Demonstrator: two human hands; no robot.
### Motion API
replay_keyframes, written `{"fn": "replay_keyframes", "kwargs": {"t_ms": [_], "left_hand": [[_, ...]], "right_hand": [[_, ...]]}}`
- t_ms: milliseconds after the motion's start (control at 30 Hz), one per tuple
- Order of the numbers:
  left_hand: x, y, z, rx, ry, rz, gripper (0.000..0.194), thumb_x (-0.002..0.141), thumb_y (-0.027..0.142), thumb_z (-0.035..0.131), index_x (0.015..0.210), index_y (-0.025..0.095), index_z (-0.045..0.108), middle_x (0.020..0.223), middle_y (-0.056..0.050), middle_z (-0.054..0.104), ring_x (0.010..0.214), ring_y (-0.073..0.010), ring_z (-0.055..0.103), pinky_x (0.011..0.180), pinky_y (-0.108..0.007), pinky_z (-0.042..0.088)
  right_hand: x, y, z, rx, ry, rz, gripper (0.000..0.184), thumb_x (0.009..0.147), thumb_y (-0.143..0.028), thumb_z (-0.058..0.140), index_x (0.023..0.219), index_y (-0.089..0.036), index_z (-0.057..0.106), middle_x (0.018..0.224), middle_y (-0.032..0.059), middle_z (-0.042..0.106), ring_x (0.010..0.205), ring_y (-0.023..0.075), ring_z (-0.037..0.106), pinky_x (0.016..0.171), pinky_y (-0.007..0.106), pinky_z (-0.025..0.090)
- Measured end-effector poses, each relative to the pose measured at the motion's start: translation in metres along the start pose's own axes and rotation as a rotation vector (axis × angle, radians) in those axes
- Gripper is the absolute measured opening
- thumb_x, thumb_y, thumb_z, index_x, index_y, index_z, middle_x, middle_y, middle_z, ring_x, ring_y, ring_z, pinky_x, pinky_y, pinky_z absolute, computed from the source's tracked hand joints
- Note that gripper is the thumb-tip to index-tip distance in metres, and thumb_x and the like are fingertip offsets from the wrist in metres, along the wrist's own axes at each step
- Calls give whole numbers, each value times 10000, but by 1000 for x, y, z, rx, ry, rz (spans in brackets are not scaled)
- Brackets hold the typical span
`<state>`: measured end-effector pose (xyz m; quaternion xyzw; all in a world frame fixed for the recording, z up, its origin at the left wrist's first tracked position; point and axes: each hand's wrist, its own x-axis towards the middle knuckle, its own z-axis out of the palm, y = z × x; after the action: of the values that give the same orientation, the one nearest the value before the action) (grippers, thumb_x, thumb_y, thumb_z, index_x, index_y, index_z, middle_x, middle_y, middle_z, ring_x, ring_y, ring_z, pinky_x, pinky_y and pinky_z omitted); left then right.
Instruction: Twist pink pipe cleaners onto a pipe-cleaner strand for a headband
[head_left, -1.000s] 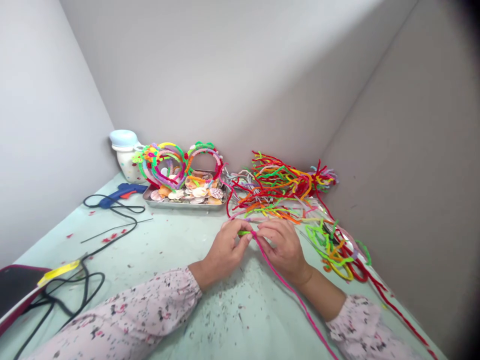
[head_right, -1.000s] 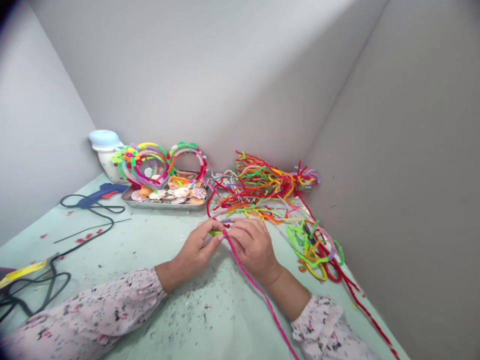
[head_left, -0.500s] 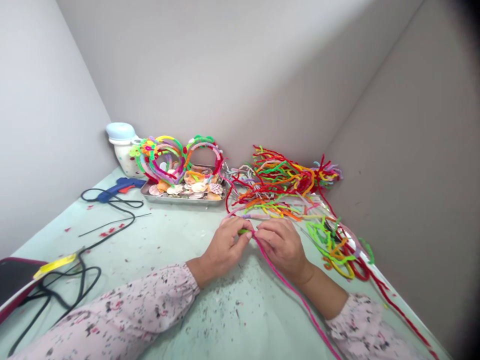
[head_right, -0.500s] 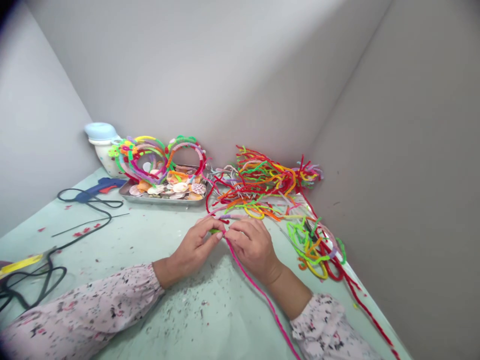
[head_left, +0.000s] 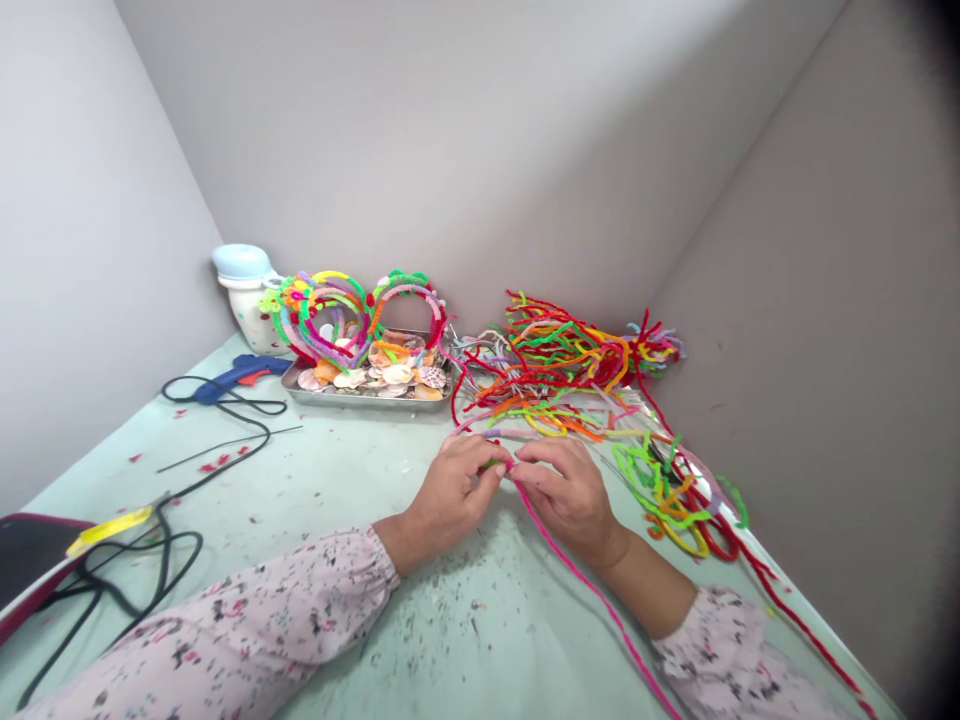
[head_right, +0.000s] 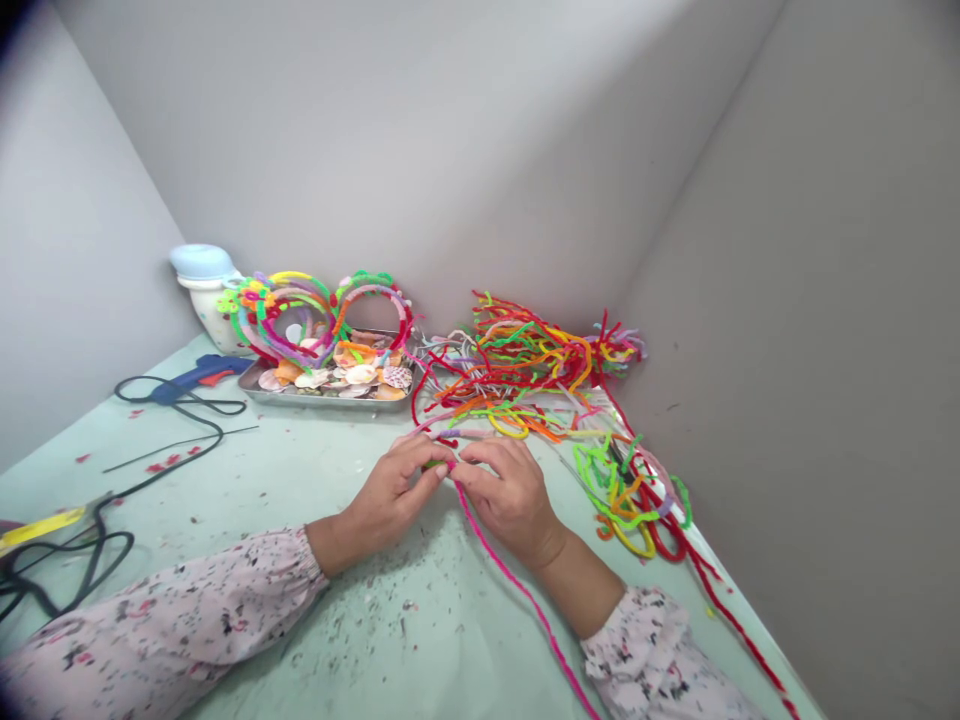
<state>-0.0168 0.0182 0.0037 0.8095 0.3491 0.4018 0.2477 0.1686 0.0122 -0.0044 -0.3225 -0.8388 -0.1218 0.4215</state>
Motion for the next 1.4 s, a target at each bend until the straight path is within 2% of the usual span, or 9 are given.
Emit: {"fn": "replay_keyframes", "kwargs": {"t_ms": [133, 333, 800, 1067, 1267, 1400], "left_hand": [[0, 1, 1, 32, 11, 20, 167, 891, 185, 446, 872, 180, 612, 837, -38, 630, 836, -177, 550, 845, -335, 377], [0, 0, 1, 69, 20, 41, 147, 884, 184, 463, 881, 175, 610, 825, -38, 618, 831, -177, 542, 823, -323, 377], [0, -1, 1, 140, 5, 100, 174, 895, 170, 446, 936, 186, 615, 862, -51, 632, 876, -191, 540, 842, -342, 368], [-1, -2, 2, 103, 21, 69, 150, 891, 167, 454, 929, 181, 598, 867, -47, 624, 863, -185, 539, 845, -344, 369], [-1, -1, 3, 101, 55, 42, 129, 897, 194, 471, 970, 182, 577, 907, -46, 627, 889, -185, 541, 853, -343, 370], [-2, -1, 4, 93, 79, 35, 99, 896, 189, 479, 958, 185, 555, 926, -34, 628, 902, -177, 540, 866, -340, 371]], "right_hand": [[0, 0, 0, 55, -8, 30, 146, 839, -174, 570, 919, -262, 654, 910, 30, 670, 939, 181, 600, 794, 347, 462], [-1, 1, 1, 102, -10, 69, 117, 837, -176, 580, 899, -242, 654, 888, 31, 673, 859, 168, 594, 775, 340, 465], [0, -3, 1, 164, 3, 166, 87, 849, -189, 569, 858, -240, 639, 833, 29, 664, 820, 176, 603, 744, 347, 481], [2, -4, 3, 199, 40, 200, 96, 829, -205, 610, 918, -241, 609, 844, 23, 655, 867, 181, 613, 764, 349, 503], [2, -2, 2, 161, 19, 202, 124, 829, -219, 617, 952, -242, 623, 897, 30, 669, 934, 190, 611, 803, 355, 497], [2, -2, 3, 166, 12, 224, 105, 835, -230, 608, 935, -239, 638, 886, 29, 667, 913, 186, 610, 798, 352, 491]]}}
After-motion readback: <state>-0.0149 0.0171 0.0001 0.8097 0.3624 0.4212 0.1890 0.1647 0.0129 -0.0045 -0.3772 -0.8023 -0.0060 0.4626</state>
